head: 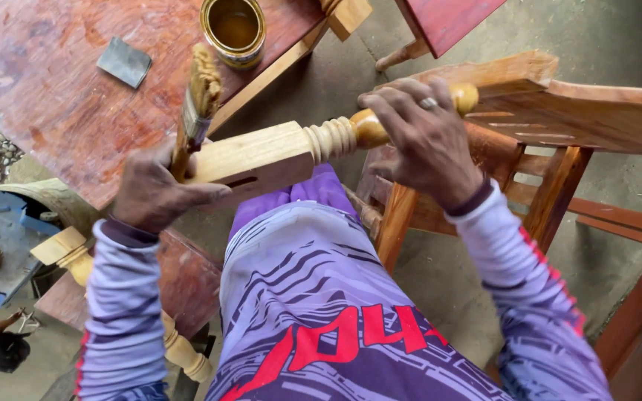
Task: The recorder applies varnish to wooden furniture legs and sands a wooden component.
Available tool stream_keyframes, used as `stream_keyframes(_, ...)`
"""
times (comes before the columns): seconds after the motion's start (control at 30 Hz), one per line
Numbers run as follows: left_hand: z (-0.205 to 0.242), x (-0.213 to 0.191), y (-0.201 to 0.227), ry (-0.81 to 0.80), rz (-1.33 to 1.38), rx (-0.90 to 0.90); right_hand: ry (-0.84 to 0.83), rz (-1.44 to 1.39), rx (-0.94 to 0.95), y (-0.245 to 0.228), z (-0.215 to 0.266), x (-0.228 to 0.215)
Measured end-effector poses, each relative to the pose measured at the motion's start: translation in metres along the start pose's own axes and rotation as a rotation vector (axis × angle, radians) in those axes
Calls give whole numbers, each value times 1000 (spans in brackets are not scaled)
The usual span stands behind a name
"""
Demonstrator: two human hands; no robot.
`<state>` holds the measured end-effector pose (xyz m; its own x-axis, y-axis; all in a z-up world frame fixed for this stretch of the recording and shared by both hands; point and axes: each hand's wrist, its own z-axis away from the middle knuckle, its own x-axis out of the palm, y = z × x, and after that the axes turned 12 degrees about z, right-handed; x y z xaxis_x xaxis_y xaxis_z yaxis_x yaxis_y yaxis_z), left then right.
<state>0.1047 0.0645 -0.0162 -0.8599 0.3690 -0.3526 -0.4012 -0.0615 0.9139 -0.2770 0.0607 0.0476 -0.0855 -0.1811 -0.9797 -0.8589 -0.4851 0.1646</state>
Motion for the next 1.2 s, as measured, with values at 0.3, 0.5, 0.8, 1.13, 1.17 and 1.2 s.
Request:
stream_keyframes(0.3,-6,-15,16,-181,-151,170,-938,-631,-219,-1,-18,88)
stream_keyframes(0.5,-27,-25,12,-291,-139,143,-753,-825,-244,-13,6,113)
stream_keyframes(0.8,-52,-6,11,336,-581,503,-785,-861,105,-27,11,97)
stream_keyframes(1.13,16,68,31,143,-436,174,-803,-1604,516,-6,39,169)
stream_keyframes(1.17,15,71,32,171,-412,163,-753,-1533,496,-5,39,166)
stream_keyframes(1.2,14,74,33,199,-389,153,-703,-1462,478,-5,39,163)
